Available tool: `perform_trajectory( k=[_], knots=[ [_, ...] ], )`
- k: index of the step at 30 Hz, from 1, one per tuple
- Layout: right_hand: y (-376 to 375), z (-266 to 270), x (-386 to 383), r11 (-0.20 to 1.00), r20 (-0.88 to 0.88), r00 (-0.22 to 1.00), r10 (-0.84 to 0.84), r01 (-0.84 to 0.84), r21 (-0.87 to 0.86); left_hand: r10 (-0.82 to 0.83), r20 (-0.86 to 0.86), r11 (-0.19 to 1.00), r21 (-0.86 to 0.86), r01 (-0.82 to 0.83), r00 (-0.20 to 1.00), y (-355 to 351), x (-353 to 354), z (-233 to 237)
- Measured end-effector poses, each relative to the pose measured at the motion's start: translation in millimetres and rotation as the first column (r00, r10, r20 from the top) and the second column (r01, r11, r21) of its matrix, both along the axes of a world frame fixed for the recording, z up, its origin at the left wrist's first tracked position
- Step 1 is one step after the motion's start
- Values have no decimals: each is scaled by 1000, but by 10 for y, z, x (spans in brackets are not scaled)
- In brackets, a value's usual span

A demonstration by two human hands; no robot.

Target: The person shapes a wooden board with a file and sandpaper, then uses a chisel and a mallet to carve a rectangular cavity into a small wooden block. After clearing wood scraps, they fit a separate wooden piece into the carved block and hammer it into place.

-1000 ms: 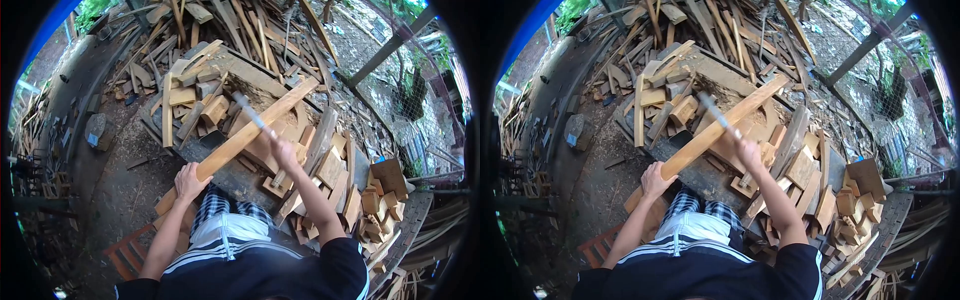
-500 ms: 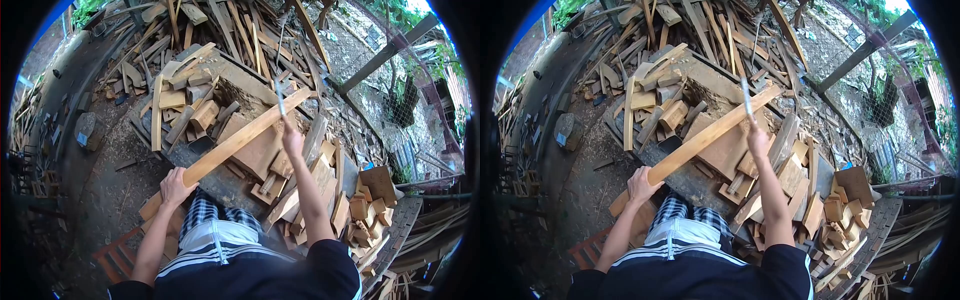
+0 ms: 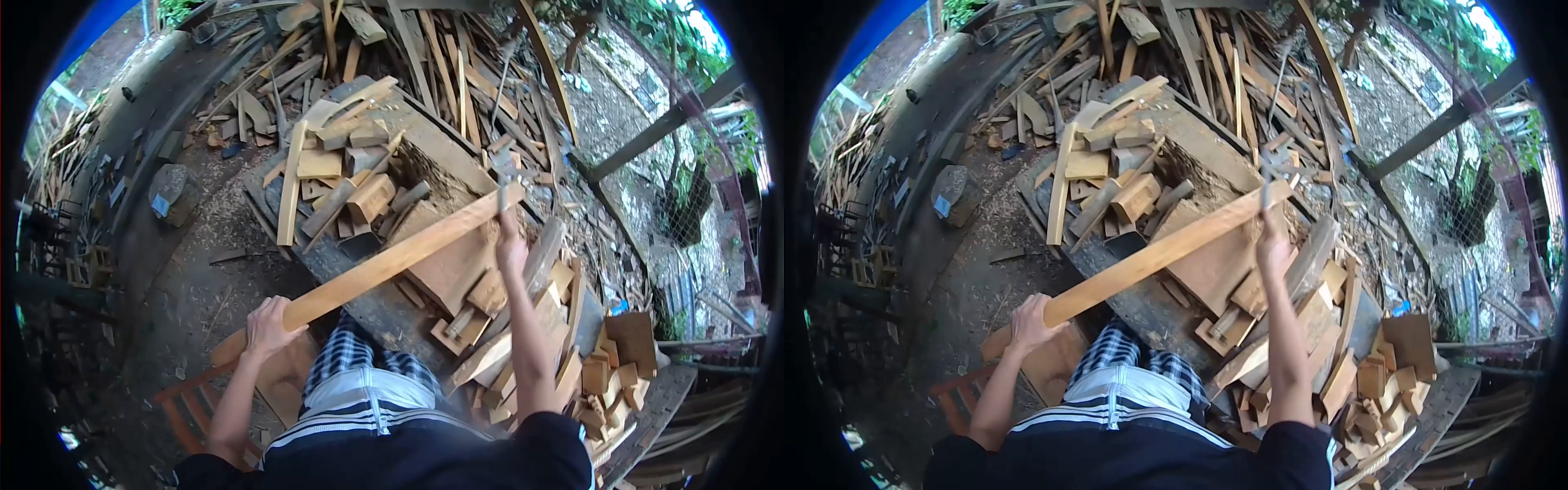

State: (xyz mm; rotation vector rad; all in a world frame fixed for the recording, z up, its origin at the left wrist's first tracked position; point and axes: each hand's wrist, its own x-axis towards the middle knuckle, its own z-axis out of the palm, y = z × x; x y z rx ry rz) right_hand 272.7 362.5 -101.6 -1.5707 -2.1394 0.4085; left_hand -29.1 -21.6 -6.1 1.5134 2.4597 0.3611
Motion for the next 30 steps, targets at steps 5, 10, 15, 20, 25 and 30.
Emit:
perform_trajectory(
  k=[5,10,15,20,25,30],
  knots=[
    [-325,19,-84,967,64,986,157,-141,-212,-37,16,999,19,37,999,-60,22,-82],
    [154,-75,-22,991,-19,997,70,-67,112,-36,-4,998,57,37,999,-40,-23,-46],
    [13,102,-115,984,116,991,69,-48,-169,-47,19,998,48,46,999,-79,19,-58],
    [261,-35,-166,998,-1,999,-32,32,-53,-41,21,997,60,39,999,-118,5,-132],
    [245,-135,-82,994,1,994,111,-111,-23,-32,45,999,37,30,998,-178,75,-115],
    [515,-294,-33,997,63,995,-75,73,24,-25,24,998,61,24,999,-141,9,-166]
  ],
)
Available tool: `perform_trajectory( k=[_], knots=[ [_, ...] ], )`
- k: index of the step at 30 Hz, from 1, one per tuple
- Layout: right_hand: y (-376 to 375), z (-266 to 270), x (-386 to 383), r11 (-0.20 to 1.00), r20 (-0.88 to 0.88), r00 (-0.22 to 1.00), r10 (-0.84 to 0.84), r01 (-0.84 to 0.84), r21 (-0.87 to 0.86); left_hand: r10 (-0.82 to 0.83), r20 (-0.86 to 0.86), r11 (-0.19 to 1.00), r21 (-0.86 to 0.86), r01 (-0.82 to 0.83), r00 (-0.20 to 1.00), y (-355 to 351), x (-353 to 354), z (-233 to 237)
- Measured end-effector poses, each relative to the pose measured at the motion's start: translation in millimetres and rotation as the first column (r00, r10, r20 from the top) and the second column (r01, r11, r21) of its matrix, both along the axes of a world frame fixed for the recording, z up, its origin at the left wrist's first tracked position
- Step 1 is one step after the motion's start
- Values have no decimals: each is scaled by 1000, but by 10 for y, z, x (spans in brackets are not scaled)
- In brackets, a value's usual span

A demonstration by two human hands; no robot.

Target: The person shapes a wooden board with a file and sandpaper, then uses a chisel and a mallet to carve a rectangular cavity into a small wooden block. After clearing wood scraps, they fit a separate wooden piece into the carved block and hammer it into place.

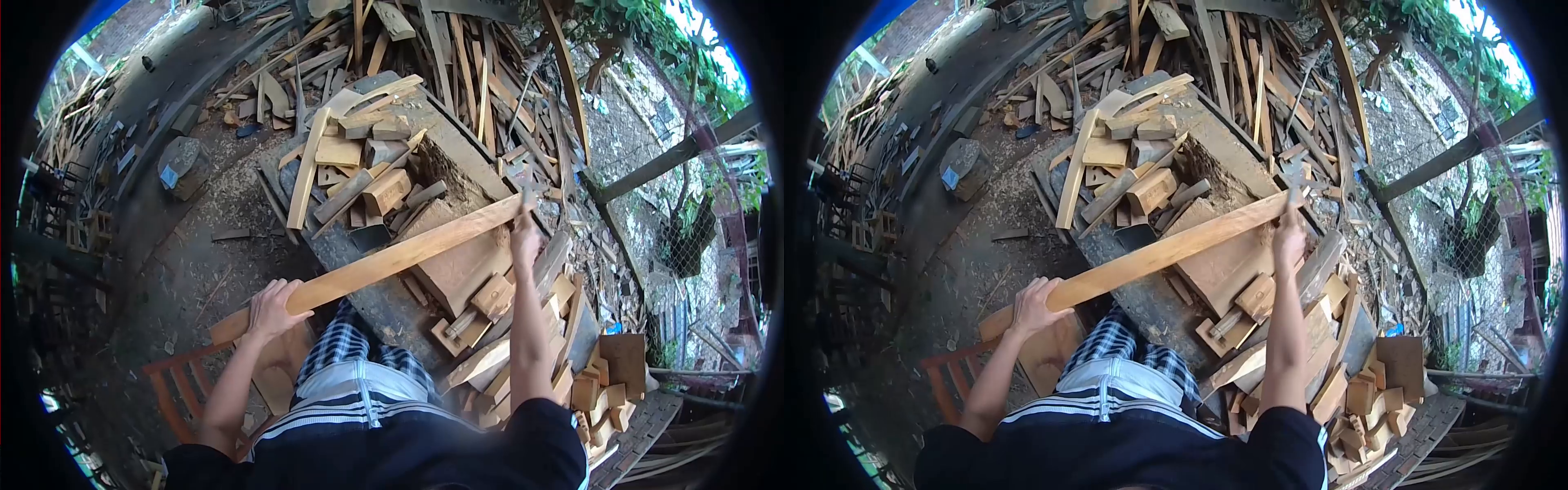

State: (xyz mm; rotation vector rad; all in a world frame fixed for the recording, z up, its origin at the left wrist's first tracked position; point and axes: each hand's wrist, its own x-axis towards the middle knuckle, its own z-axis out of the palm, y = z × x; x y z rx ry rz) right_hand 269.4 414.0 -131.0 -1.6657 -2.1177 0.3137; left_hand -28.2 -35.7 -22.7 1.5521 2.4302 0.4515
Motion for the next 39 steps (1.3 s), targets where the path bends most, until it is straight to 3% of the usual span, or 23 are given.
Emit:
perform_trajectory(
  k=[2,3,4,6,8,10,13,15,16,18,19,21,22,24,26,27,28,31,33,36,38,39],
  knots=[
    [-289,108,-80,991,79,988,134,-133,-24,10,16,1000,10,-11,1000,30,-4,42],
    [-305,349,-60,980,51,991,126,-116,-163,13,38,1000,1,-13,999,15,20,59],
    [-226,329,-16,990,191,981,-15,42,-136,27,10,999,-32,-27,1000,10,35,47],
    [194,110,271,962,56,983,-173,181,-207,30,3,999,-37,-29,1000,0,3,7],
    [449,-388,678,985,-28,995,-95,89,-149,36,29,999,-28,-36,999,-33,-30,-59],
    [147,-39,686,964,-104,979,-174,148,-222,63,73,998,-5,-63,995,-18,-19,-184],
    [-225,-85,1030,972,-64,984,-164,150,-183,94,273,995,-47,-84,957,-13,108,-287],
    [-336,-309,1353,983,-199,962,-185,180,-46,94,300,995,-59,-80,949,129,190,-331],
    [-479,-164,1364,983,-202,963,-181,176,-42,85,325,995,-68,-67,942,223,225,-368],
    [-912,97,1452,904,-176,902,-395,348,-247,59,359,998,-17,-57,931,409,308,-476],
    [-1097,38,1578,902,-171,900,-400,353,-251,72,405,997,-63,-51,911,529,371,-415],
    [-1416,-84,1800,932,-216,919,-330,354,81,65,450,998,-48,-48,891,738,513,-443],
    [-1678,113,1728,909,-250,879,-406,417,-9,62,453,998,-50,-44,889,851,588,-459],
    [-2026,-143,2055,899,-124,903,-410,424,111,88,564,996,-76,-55,821,1042,735,-507],
    [-2381,-384,2262,874,-85,874,-479,484,52,97,477,995,-27,-95,873,1178,861,-724],
    [-2550,-409,2275,876,-27,896,-444,440,200,99,496,995,-56,-82,863,1241,898,-625],
    [-2656,-524,2368,796,140,804,-577,593,-121,69,470,998,-26,-64,880,1262,924,-647],
    [-2880,-676,2412,831,124,851,-511,525,-184,37,403,999,-13,-35,914,1251,921,-1004],
    [-2878,-715,2377,919,21,919,-394,395,0,-34,331,999,19,30,943,1186,933,-950],
    [-2865,-663,2294,894,-2,898,-440,438,-97,-108,177,981,-137,133,978,993,946,-630],
    [-2935,-285,2047,838,26,852,-523,520,-165,-83,193,980,-164,115,978,880,923,-651],
    [-2926,-452,2128,863,-2,866,-501,499,-86,-60,217,982,-161,96,974,844,917,-719]
  ],
)
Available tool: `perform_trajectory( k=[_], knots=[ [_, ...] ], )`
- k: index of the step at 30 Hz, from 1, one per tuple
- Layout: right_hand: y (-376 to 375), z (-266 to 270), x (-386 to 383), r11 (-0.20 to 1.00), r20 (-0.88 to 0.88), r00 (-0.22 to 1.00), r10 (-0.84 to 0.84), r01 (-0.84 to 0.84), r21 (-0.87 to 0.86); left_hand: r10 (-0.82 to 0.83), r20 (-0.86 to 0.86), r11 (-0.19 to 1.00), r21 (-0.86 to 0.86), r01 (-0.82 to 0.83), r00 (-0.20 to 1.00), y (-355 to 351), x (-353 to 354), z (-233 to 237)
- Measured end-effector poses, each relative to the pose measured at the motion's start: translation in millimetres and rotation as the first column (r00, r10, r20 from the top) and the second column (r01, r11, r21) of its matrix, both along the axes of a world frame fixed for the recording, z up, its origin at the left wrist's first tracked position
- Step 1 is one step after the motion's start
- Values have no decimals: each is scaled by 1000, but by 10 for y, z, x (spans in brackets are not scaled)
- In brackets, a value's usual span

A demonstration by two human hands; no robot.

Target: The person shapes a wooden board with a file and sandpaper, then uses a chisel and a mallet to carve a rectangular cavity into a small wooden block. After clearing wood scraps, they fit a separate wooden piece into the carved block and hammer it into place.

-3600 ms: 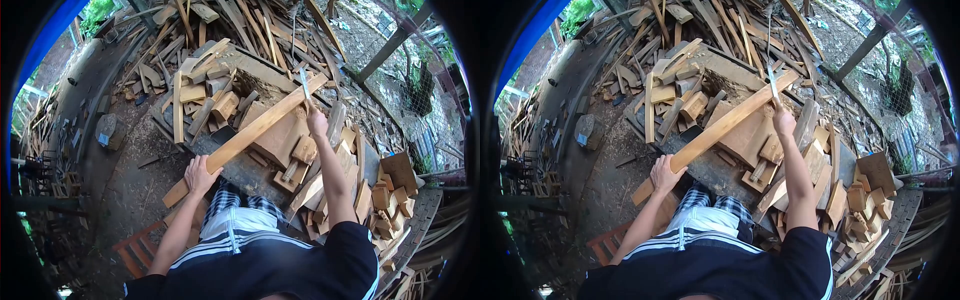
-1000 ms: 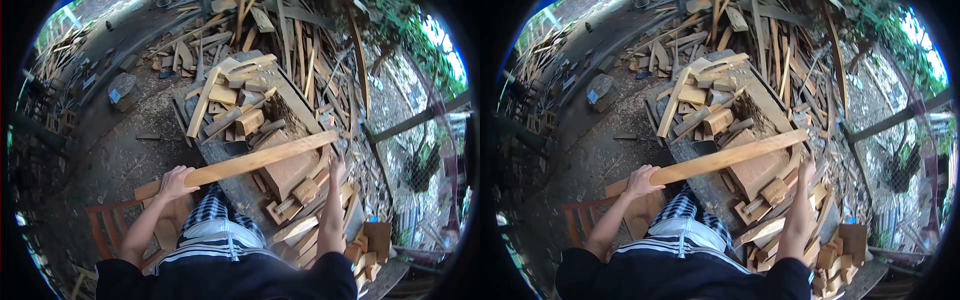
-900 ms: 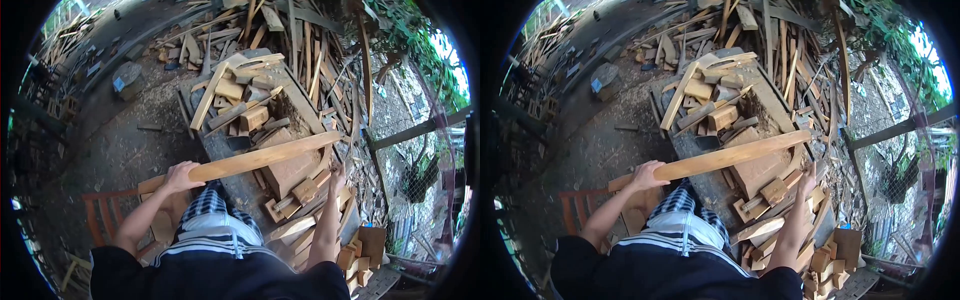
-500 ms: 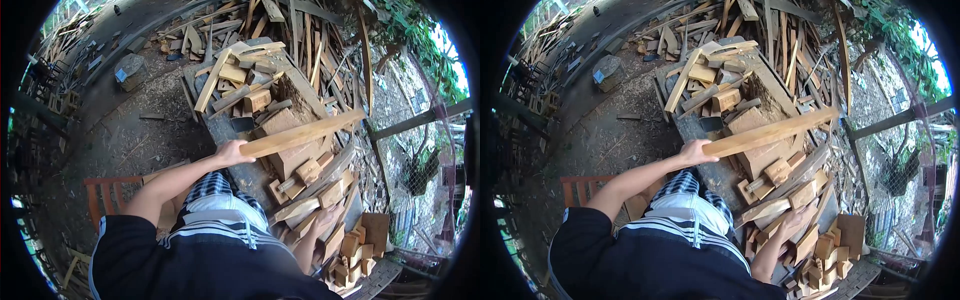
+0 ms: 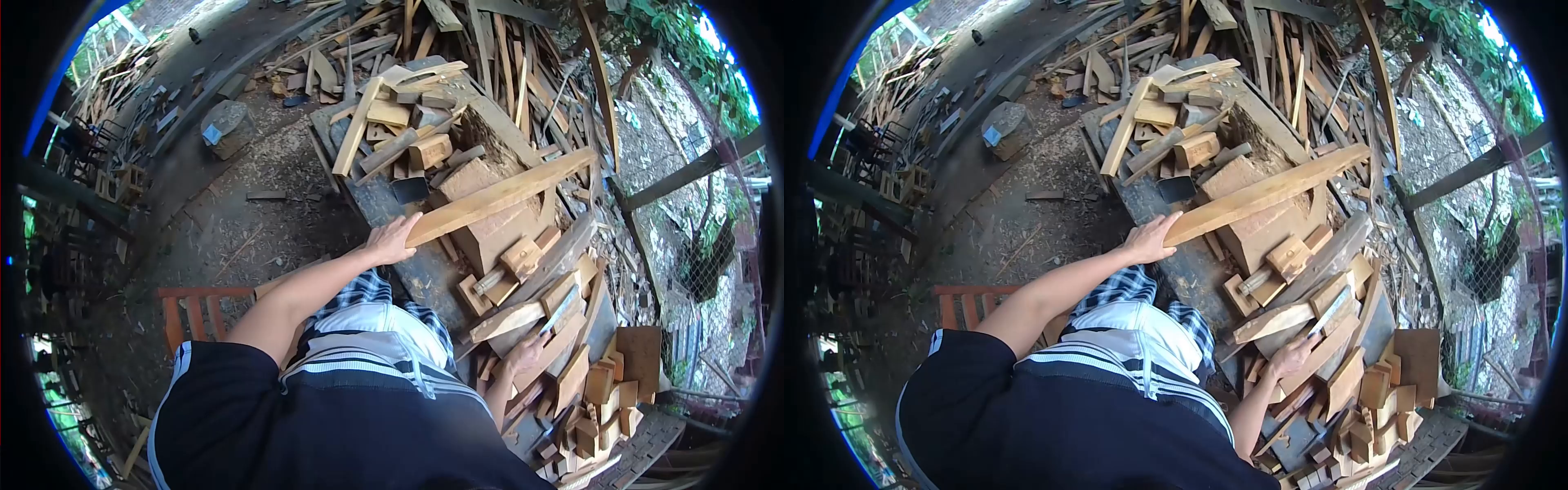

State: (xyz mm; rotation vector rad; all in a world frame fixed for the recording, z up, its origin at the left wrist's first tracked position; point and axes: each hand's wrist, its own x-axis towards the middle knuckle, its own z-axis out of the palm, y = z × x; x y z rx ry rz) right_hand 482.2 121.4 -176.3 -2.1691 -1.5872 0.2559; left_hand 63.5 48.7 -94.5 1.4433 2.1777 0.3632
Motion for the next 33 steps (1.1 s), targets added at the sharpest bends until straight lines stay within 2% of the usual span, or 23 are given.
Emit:
perform_trajectory(
  k=[1,2,4,5,7,8,11,12,13,15,17,19,21,22,23,24,25,26,27,32,33],
  knots=[
    [-4,-51,15,996,19,1000,22,-23,83,19,26,1000,2,-19,999,-21,2,-22],
    [-6,-111,18,996,15,1000,20,-21,85,31,14,998,54,-32,999,-21,9,-33],
    [-17,-40,7,999,48,998,-43,43,-7,32,49,997,75,-36,998,-19,-30,-93],
    [-11,6,10,999,48,997,-53,53,-1,37,82,994,96,-44,996,6,-59,-111],
    [-38,149,-95,987,46,993,-109,114,-117,28,104,993,114,-40,994,33,-117,-83],
    [-58,51,-75,995,55,994,-96,95,12,31,130,991,123,-47,991,32,-153,-72],
    [-116,-81,-58,984,87,992,-94,79,161,-20,191,989,150,-8,981,76,-330,-62],
    [-118,-84,-69,990,109,986,-129,122,64,-20,211,991,133,-8,977,86,-401,-51],
    [-138,-95,-90,989,114,984,-136,129,65,-28,216,991,134,-1,976,111,-480,-63],
    [-201,-16,-245,985,406,901,-155,174,-9,-78,217,987,155,45,973,149,-654,-94],
    [-235,270,-568,947,382,885,-265,314,-72,-110,212,987,135,82,971,199,-784,-63],
    [-256,210,-673,940,427,858,-285,337,-49,-173,208,982,115,151,963,265,-948,29],
    [-243,243,-858,975,444,869,-219,210,70,-243,189,969,10,246,951,378,-1094,120],
    [-230,105,-902,934,219,970,-107,23,356,-281,166,960,44,278,945,416,-1170,72],
    [-223,217,-1121,958,368,926,-83,-28,285,-345,177,938,41,344,922,462,-1252,53],
    [-167,379,-1451,960,298,949,-102,16,279,-362,174,932,64,357,916,517,-1336,37],
    [-168,695,-1845,993,397,914,-81,38,116,-390,174,921,89,380,904,578,-1413,14],
    [-166,514,-1891,958,358,930,85,-176,228,-420,185,907,113,406,888,631,-1482,-21],
    [-130,791,-2288,997,277,961,-6,-15,75,-453,200,891,138,432,869,680,-1541,-68],
    [-178,707,-3177,972,80,969,236,-235,-16,-542,268,840,179,512,797,871,-1694,-189],
    [-204,708,-3285,963,50,962,268,-266,-38,-572,364,820,271,504,735,904,-1730,-314]
  ],
)
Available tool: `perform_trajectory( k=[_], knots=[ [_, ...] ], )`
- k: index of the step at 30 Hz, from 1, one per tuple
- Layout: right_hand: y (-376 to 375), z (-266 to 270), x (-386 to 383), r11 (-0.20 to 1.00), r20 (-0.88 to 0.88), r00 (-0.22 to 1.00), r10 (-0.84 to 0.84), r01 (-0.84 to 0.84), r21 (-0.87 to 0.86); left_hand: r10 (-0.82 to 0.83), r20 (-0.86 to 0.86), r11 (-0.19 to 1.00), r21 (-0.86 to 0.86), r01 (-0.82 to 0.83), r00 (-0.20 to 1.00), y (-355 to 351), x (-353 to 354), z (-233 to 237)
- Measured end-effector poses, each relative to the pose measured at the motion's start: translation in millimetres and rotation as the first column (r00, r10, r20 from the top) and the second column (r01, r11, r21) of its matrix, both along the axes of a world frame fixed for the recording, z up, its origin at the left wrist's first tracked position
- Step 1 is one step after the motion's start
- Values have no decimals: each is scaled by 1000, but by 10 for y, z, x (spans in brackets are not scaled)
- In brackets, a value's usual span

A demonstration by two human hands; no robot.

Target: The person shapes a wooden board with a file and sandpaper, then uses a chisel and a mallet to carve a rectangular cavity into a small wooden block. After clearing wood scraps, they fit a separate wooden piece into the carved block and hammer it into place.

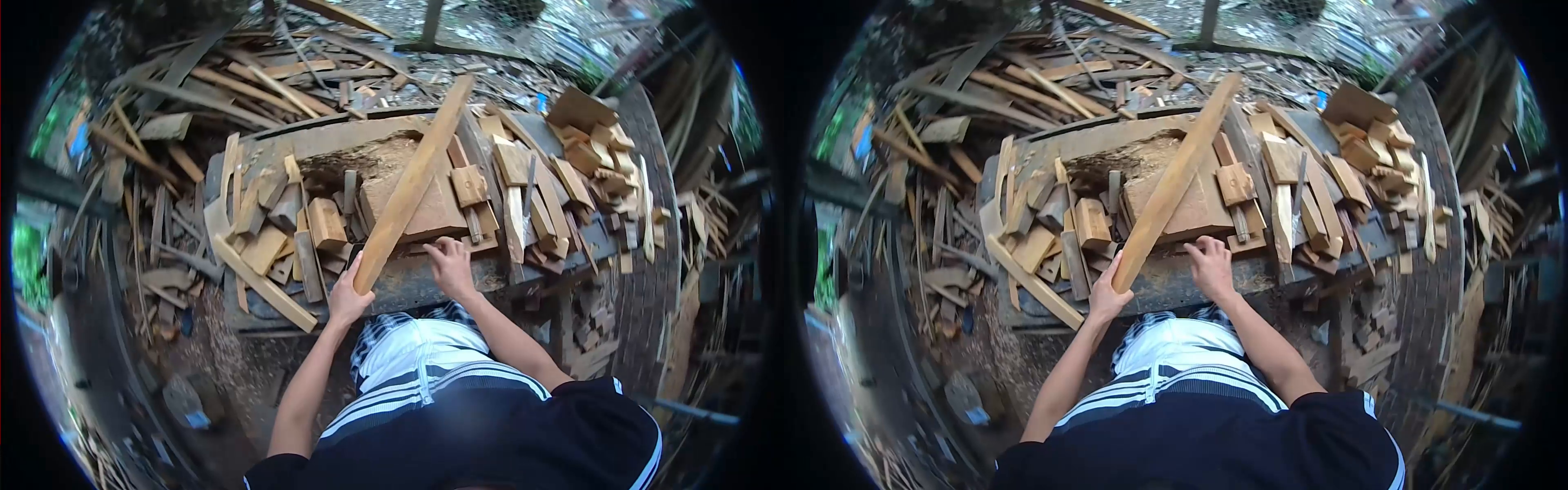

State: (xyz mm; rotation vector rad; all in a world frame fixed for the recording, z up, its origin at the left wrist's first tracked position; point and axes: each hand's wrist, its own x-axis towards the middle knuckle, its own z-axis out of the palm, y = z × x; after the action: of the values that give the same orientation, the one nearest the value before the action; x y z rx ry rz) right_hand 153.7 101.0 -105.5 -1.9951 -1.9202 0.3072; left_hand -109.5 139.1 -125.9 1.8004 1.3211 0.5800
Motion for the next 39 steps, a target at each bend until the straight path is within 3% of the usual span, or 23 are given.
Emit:
perform_trajectory(
  k=[1,2,3,4,5,6,7,8,9,14,16,17,20,21,24,25,27,32,34,36,38,39],
  knots=[
    [-30,0,-77,1000,-13,1000,15,-16,-7,-31,141,999,15,30,989,44,-16,-14],
    [-71,7,-120,1000,-1,1000,17,-17,-16,-68,141,998,8,68,988,96,-71,-28],
    [-126,-4,-122,1000,0,1000,4,-4,-24,77,406,865,-482,141,911,175,-129,89],
    [-204,-14,-117,1000,0,1000,-9,9,-30,334,511,499,-809,311,792,237,-170,245],
    [-289,-30,-103,999,-2,999,-45,45,-30,467,597,393,-801,451,652,244,-120,408],
    [-365,-49,-58,991,-16,994,-112,111,-75,442,599,381,-799,465,668,266,-113,368],
    [-442,-62,-5,978,-28,984,-175,171,-120,605,600,142,-728,670,524,264,-120,301],
    [-532,-67,43,974,-28,979,-200,196,-115,763,509,-68,-551,832,399,256,-135,244],
    [-624,-75,78,953,-37,962,-272,264,-150,781,519,-54,-498,865,347,248,-120,249],
    [-925,-132,60,885,-12,898,-440,432,-173,773,513,-77,-508,858,373,331,-253,162],
    [-973,-176,12,861,-19,882,-471,455,-228,707,549,123,-717,686,446,363,-255,278],
    [-969,-119,-37,867,-24,890,-455,436,-242,704,558,90,-684,724,439,411,-350,33],
    [-940,-154,-168,881,-40,915,-402,374,-289,573,692,118,-601,791,440,502,-445,-3],
    [-966,-130,-199,861,-27,896,-443,417,-291,527,701,150,-633,760,480,532,-453,3],
    [-923,-98,-231,910,-26,945,-326,306,-280,234,619,404,-763,505,749,540,-396,272],
    [-942,-112,-238,903,-20,939,-344,325,-280,233,624,401,-760,510,746,526,-374,297],
    [-1021,-116,-219,885,-10,922,-387,368,-284,218,619,601,-694,396,755,499,-313,327],
    [-1230,21,-256,829,29,882,-471,454,-328,144,616,760,-569,312,774,795,-153,229],
    [-1203,25,-258,842,12,888,-461,441,-309,148,592,829,-511,227,792,843,122,485],
    [-1072,87,-268,882,-79,898,-432,402,-247,189,566,924,-380,50,803,929,354,471],
    [-843,137,-348,899,-154,894,-422,390,-200,192,583,955,-297,-14,789,856,606,510],
    [-697,209,-406,905,-319,847,-425,388,-174,183,476,955,-295,-40,860,823,676,510]
  ],
)
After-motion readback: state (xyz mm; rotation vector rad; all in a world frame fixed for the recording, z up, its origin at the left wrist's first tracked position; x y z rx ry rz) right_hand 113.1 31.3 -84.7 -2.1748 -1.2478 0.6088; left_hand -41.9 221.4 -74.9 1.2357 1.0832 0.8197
